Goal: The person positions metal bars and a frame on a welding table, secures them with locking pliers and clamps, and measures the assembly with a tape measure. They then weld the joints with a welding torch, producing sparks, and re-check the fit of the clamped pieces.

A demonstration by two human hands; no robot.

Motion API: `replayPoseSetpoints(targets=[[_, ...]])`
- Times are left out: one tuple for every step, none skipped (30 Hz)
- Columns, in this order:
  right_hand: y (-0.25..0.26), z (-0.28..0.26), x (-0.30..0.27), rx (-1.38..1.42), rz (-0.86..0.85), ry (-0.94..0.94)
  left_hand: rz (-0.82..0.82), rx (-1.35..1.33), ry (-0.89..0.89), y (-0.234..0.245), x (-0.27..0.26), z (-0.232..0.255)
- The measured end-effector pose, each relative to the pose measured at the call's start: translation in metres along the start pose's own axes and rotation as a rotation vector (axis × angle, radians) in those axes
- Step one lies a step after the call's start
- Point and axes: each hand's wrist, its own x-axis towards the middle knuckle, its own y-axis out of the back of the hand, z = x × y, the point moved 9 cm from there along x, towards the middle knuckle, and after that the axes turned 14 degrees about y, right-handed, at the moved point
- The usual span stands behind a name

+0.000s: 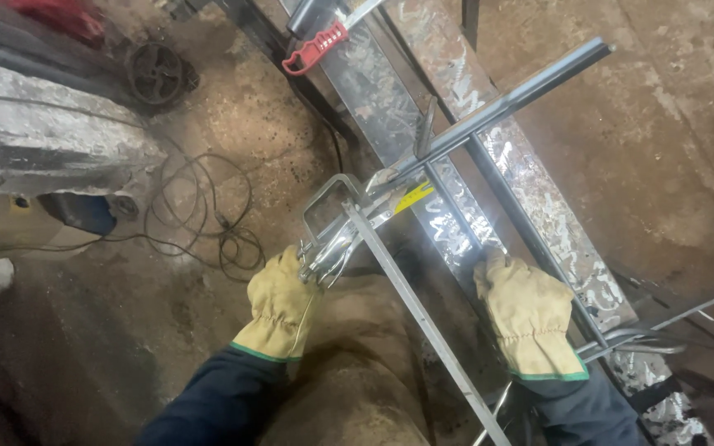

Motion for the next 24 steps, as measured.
replayPoseSetpoints(targets=[[0.004,-0.001,-0.001,-0.003,0.082,0.019,0.0,-0.045,-0.022,0.002,-0.002,0.003],[0.003,-0.001,-0.001,-0.004,0.079,0.022,-0.003,-0.045,-0.019,-0.002,0.001,0.0],[0.003,-0.002,0.0,-0.023,0.086,0.029,0.055,-0.058,-0.041,-0.002,0.004,0.0],[0.003,-0.002,0.0,-0.042,0.094,0.037,0.113,-0.07,-0.063,-0.001,0.005,-0.001],[0.001,-0.002,0.001,-0.042,0.091,0.04,0.111,-0.07,-0.06,-0.004,0.008,-0.004],[-0.003,0.0,0.001,-0.05,0.067,0.031,0.148,-0.064,-0.096,-0.005,0.009,-0.004],[-0.006,0.002,0.002,-0.057,0.044,0.022,0.185,-0.057,-0.133,-0.005,0.01,-0.003],[-0.005,0.001,0.002,-0.056,0.041,0.022,0.182,-0.056,-0.132,-0.004,0.01,-0.002],[-0.005,0.001,0.002,-0.046,0.022,0.022,0.155,-0.058,-0.131,-0.004,0.01,-0.001],[-0.005,0.001,0.002,-0.036,0.003,0.022,0.129,-0.061,-0.13,-0.004,0.01,0.0],[-0.004,0.001,0.001,-0.035,0.001,0.022,0.127,-0.061,-0.128,-0.002,0.007,0.002],[-0.005,0.002,0.001,-0.005,-0.011,0.022,0.115,-0.057,-0.11,0.0,0.006,0.002],[-0.006,0.002,0.001,0.025,-0.023,0.022,0.102,-0.053,-0.092,0.002,0.004,0.003],[-0.007,0.002,0.0,0.025,-0.024,0.022,0.101,-0.053,-0.092,0.005,0.002,0.004],[-0.002,-0.001,0.0,-0.004,0.029,0.063,0.098,-0.064,-0.107,0.007,-0.001,0.007],[0.003,-0.004,-0.001,-0.034,0.082,0.103,0.095,-0.075,-0.121,0.01,-0.005,0.01],[0.007,-0.006,0.003,-0.034,0.081,0.103,0.095,-0.075,-0.121,0.011,-0.005,0.011],[-0.001,0.001,0.004,0.041,-0.033,0.009,0.091,-0.078,-0.111,0.012,-0.006,0.011],[-0.009,0.007,0.004,0.115,-0.146,-0.086,0.086,-0.081,-0.101,0.013,-0.007,0.012],[-0.004,0.006,0.005,0.115,-0.145,-0.085,0.087,-0.081,-0.1,0.012,-0.006,0.011],[-0.004,0.008,0.005,0.188,-0.169,-0.127,0.077,-0.088,-0.105,0.011,-0.005,0.01],[-0.004,0.009,0.003,0.261,-0.194,-0.17,0.066,-0.095,-0.11,0.009,-0.005,0.01],[-0.006,0.009,0.003,0.261,-0.194,-0.17,0.066,-0.095,-0.11,0.007,-0.004,0.008],[-0.01,0.012,0.001,0.299,-0.195,-0.204,0.072,-0.116,-0.15,0.006,-0.004,0.01]])
